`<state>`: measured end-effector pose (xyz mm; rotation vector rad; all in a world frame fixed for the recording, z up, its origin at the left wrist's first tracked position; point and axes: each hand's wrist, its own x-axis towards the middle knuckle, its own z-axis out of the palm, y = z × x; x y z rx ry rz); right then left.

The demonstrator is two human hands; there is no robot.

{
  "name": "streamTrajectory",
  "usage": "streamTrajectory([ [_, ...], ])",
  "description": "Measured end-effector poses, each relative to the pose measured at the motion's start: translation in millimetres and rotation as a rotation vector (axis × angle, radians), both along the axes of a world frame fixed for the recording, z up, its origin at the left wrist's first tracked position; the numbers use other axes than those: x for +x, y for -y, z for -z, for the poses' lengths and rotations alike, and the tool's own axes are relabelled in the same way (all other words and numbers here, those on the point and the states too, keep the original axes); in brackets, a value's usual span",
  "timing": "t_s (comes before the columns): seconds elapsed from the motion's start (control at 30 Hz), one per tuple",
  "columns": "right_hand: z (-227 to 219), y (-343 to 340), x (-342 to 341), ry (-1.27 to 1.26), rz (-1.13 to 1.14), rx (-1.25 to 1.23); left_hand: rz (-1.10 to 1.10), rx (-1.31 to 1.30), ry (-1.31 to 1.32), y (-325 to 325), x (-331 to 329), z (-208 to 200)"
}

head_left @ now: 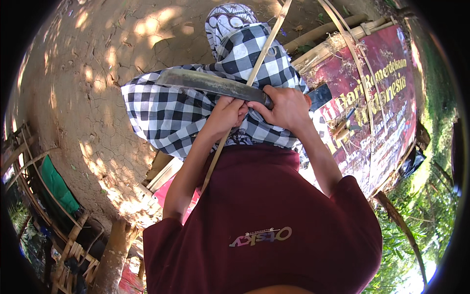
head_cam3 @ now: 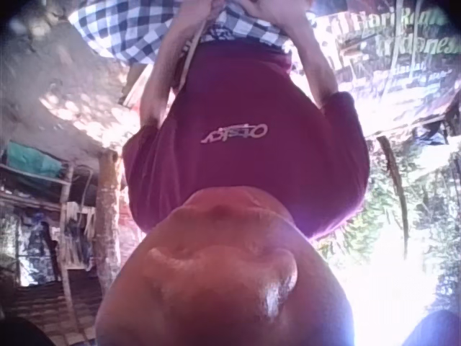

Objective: The person shaves a thin strip of bamboo using a large blade by drawing the blade repeatedly along the length of the wood while holding the strip in place.

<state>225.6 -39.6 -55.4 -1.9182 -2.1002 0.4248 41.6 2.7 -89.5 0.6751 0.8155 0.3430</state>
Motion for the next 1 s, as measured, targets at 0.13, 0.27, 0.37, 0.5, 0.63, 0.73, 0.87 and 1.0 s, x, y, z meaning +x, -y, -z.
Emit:
streamTrajectory([
  [0.13, 4, 6, 3, -0.074, 0.094, -0.036, 0.001, -0.151, 0.111, -10, 7, -6],
  [0.27, 4, 8, 5, -0.020, 0.093, 0.010, 0.042, -0.265, 0.119, -3, 5, -7],
  [0.37, 4, 8, 8, -0.003, 0.089, 0.014, 0.042, -0.157, -0.025, 14, 6, -12],
  [0.5, 6, 4, 13, 0.005, 0.104, -0.027, 0.082, -0.180, -0.045, 25, -1, -16],
  [0.63, 9, 4, 12, 0.074, 0.113, 0.011, 0.026, 0.094, -0.172, 47, -4, -14],
  [0.73, 14, 4, 10, 0.084, 0.101, 0.088, 0.047, 0.242, -0.258, 66, -28, -14],
  [0.87, 22, 9, -2, 0.074, 0.044, 0.199, 0.106, 0.400, -0.457, 78, -57, -28],
  [1.0, 28, 10, 0, 0.059, 0.077, 0.212, 0.155, 0.428, -0.596, 92, -79, -61],
])
